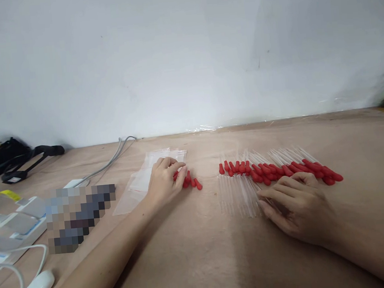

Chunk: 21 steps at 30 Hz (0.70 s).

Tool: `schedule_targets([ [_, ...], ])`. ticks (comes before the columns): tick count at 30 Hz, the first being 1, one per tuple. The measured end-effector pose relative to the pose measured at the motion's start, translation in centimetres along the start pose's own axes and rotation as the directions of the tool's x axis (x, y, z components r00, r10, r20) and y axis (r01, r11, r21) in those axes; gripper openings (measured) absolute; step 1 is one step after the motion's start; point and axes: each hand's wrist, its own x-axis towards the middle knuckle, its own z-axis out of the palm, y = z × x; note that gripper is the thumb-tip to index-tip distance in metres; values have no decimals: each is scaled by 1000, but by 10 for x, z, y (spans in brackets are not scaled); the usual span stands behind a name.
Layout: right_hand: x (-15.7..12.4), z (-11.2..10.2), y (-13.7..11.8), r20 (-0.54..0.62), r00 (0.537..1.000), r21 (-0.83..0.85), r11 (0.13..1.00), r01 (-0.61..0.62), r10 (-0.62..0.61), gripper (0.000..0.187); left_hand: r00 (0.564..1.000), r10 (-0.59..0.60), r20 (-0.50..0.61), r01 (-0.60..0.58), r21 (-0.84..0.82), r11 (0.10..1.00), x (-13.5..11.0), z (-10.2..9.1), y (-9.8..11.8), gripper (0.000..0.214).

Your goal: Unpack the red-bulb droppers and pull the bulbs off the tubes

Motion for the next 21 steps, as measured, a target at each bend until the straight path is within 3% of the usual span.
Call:
schedule_targets([
  [3,1,-1,-1,71,997,18,1000,-3,2,17,999,-10,50,10,-8,1000,7,4,10,18],
  [8,3,-2,-2,116,993,15,1000,22,-24,27,960,-56,273,71,-46,996,29,20,42,19],
  [14,3,-1,-1,158,987,8,1000,14,-15,31,782,-257,568,305,10,952,62,45,67,31],
  [18,2,0,-1,170,985,24,1000,-14,10,29,712,-312,629,371,40,928,73,57,70,27],
  [21,2,1,0,160,987,17,1000,-26,23,28,684,-325,653,408,28,913,79,57,68,23],
])
